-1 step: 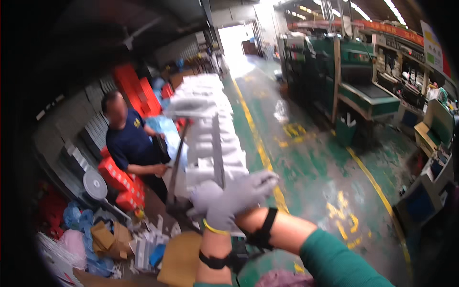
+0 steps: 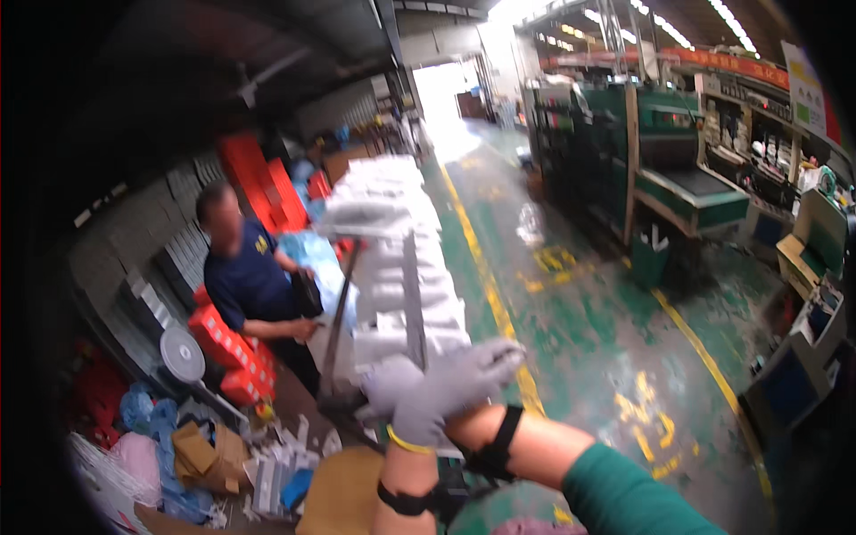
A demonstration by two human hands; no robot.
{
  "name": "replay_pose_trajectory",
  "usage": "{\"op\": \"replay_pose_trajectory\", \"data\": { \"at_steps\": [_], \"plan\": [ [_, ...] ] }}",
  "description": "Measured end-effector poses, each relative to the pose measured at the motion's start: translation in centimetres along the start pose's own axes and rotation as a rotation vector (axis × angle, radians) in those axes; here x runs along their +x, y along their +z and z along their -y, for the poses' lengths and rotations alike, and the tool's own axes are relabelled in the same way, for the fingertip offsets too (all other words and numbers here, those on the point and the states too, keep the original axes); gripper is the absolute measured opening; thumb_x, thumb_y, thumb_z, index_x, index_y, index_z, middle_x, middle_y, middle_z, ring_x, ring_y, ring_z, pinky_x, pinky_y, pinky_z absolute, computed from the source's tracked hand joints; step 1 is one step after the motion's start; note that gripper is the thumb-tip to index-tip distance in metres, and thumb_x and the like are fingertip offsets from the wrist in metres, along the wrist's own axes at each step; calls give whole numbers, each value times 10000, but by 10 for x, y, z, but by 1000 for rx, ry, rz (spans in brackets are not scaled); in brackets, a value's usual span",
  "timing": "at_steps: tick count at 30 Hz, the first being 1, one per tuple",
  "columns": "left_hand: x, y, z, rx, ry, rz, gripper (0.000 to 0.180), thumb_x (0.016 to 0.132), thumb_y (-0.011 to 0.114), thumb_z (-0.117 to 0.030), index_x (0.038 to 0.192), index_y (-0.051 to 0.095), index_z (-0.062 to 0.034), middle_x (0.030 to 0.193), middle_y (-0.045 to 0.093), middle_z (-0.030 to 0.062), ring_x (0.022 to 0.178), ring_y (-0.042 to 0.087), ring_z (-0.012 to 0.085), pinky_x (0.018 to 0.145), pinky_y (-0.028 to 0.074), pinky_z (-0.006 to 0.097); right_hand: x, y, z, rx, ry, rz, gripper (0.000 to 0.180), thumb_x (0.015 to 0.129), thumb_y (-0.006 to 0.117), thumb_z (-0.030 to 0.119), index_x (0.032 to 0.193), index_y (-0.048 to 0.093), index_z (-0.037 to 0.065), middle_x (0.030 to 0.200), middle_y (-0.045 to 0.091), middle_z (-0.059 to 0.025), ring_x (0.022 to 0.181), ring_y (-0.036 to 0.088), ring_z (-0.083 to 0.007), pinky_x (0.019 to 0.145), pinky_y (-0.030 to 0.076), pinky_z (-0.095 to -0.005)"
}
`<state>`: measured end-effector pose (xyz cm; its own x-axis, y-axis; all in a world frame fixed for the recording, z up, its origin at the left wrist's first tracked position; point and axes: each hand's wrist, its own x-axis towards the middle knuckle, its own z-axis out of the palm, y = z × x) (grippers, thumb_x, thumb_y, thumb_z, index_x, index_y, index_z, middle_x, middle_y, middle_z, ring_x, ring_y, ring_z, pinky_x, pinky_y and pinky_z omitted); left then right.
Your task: Moving a mobile rack containing shoes in a shoe manufacturing warehouse.
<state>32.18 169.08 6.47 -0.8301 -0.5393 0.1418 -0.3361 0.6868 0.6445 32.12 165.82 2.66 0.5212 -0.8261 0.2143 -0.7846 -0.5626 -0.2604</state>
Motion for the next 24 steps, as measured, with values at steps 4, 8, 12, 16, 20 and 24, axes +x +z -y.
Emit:
{"op": "replay_pose_trajectory", "data": {
  "at_steps": [4,8,12,16,20,24],
  "plan": [
    [-6,0,4,6,56,-25,329,955,524,-288,1155,611,-42,897,660,112,834,641,160,781,493,301,-5,-10,16,55,44,64,480,691,714,521,841,721,66,794,684,-145,767,667,-337,715,529,-413],
    [1,1,-4,-116,-57,-17,319,951,518,-263,1102,647,-14,861,674,98,762,645,154,711,506,287,-4,-10,6,7,56,86,462,684,727,493,842,722,59,795,685,-151,772,671,-333,721,532,-409],
    [-1,-6,7,-63,-95,-23,357,958,504,-300,1114,642,-11,873,671,104,773,642,154,723,498,287,-6,-18,13,77,-7,25,369,657,749,394,811,718,61,779,683,-140,762,672,-334,712,535,-400],
    [0,-6,0,-11,-204,-70,376,943,503,-358,1103,643,-47,827,665,108,748,656,200,712,490,314,5,-4,9,16,28,45,326,661,738,367,807,713,77,755,678,-124,764,673,-324,714,535,-394],
    [2,-3,-2,81,-242,-101,393,927,497,-414,1055,651,-77,766,660,102,740,660,214,701,486,325,6,9,2,6,-67,-53,330,670,728,393,801,715,90,756,678,-123,763,674,-318,713,534,-391],
    [0,-2,0,86,-254,-105,393,929,493,-411,1032,642,-62,783,664,105,754,661,218,713,483,322,10,21,-3,-18,12,-61,375,684,720,463,790,720,103,763,678,-119,767,675,-306,716,531,-388]
  ]
}}
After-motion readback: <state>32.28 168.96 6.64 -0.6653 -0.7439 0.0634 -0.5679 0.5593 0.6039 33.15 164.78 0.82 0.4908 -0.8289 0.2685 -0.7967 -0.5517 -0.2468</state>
